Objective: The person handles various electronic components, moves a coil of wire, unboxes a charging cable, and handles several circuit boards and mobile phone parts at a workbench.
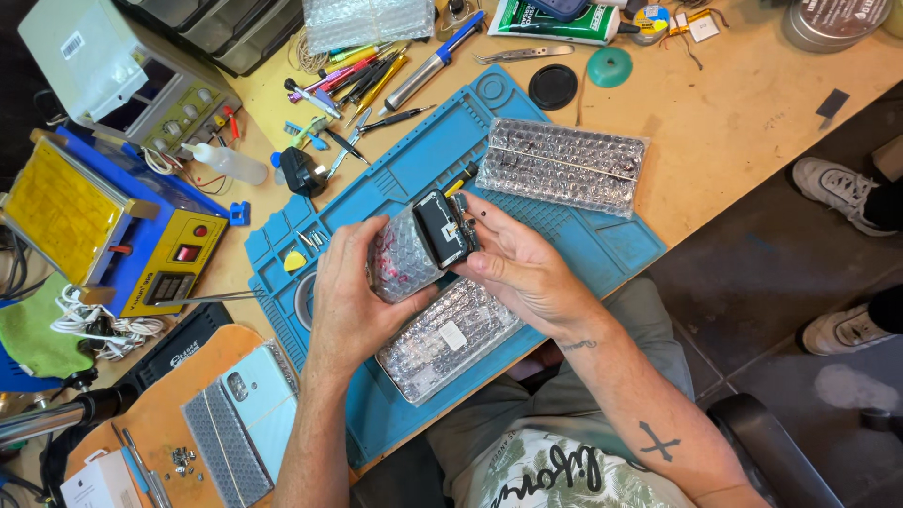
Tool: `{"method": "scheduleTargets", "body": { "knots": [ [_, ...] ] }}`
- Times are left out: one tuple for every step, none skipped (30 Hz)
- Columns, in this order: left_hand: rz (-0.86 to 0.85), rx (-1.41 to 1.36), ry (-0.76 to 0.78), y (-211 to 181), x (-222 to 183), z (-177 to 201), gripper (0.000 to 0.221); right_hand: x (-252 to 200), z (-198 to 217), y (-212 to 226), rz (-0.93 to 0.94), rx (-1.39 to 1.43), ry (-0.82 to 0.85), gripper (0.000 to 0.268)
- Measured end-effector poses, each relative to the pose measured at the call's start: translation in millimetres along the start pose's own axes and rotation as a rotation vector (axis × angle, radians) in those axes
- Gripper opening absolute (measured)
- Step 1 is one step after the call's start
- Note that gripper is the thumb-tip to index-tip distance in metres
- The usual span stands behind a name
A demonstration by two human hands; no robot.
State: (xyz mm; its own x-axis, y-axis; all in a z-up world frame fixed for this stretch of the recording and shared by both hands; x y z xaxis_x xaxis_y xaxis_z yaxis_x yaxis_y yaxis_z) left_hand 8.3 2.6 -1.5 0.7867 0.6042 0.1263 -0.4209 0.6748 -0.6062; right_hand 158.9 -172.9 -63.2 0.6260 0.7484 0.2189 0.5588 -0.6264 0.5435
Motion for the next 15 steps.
{"method": "scheduleTargets", "body": {
  "knots": [
    [-0.003, -0.007, -0.019, 1, -1, -1, 0.1, 0, -1, 2, -0.004, -0.006, 0.012, 0.083],
    [0.0, -0.008, -0.018, -1, -1, -1, 0.1, -1, -7, 6, -0.007, -0.006, 0.01, 0.083],
    [-0.01, -0.002, -0.034, -2, -2, -1, 0.099, -2, -13, 9, -0.006, -0.086, 0.007, 0.083],
    [-0.021, 0.002, -0.052, -4, -2, -1, 0.097, -1, -19, 13, -0.004, -0.167, 0.007, 0.084],
    [-0.019, -0.001, -0.053, -6, -1, -2, 0.097, -2, -18, 14, -0.006, -0.17, 0.008, 0.084],
    [-0.033, 0.006, -0.061, -8, -2, -2, 0.096, -3, -18, 14, -0.016, -0.224, 0.016, 0.083],
    [-0.046, 0.012, -0.069, -10, -3, -2, 0.094, -4, -18, 14, -0.026, -0.279, 0.025, 0.083],
    [-0.044, 0.011, -0.071, -11, -3, -1, 0.094, -4, -18, 14, -0.027, -0.28, 0.027, 0.083],
    [-0.043, 0.003, -0.07, -13, -3, -1, 0.095, -4, -18, 14, -0.029, -0.271, 0.017, 0.082],
    [-0.04, -0.004, -0.067, -15, -4, 0, 0.095, -5, -19, 13, -0.03, -0.262, 0.006, 0.081],
    [-0.038, -0.004, -0.067, -14, -5, 1, 0.095, -7, -18, 12, -0.032, -0.261, 0.006, 0.081],
    [-0.026, 0.01, -0.038, -13, -6, 2, 0.097, -9, -16, 11, -0.046, -0.253, -0.013, 0.084],
    [-0.015, 0.025, -0.01, -12, -6, 3, 0.1, -11, -15, 10, -0.061, -0.245, -0.032, 0.086],
    [-0.014, 0.026, -0.01, -12, -6, 5, 0.1, -10, -11, 6, -0.061, -0.244, -0.031, 0.086],
    [-0.005, 0.046, 0.007, -11, -6, 6, 0.101, -10, -8, 2, -0.063, -0.189, -0.04, 0.084]
  ]
}}
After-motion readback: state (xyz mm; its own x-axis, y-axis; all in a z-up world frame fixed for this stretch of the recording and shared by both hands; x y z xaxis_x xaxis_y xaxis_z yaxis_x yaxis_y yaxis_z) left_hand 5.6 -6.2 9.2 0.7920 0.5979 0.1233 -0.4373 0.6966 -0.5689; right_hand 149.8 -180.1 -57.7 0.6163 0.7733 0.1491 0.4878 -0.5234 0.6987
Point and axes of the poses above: each hand's wrist, its own x-axis towards the middle knuckle, its own z-axis out of the back of the hand, y = z × x, the point moved 1 cm from there along x, towards the middle knuckle, and after that the axes turned 14 degrees about z, right-handed, at the moved point
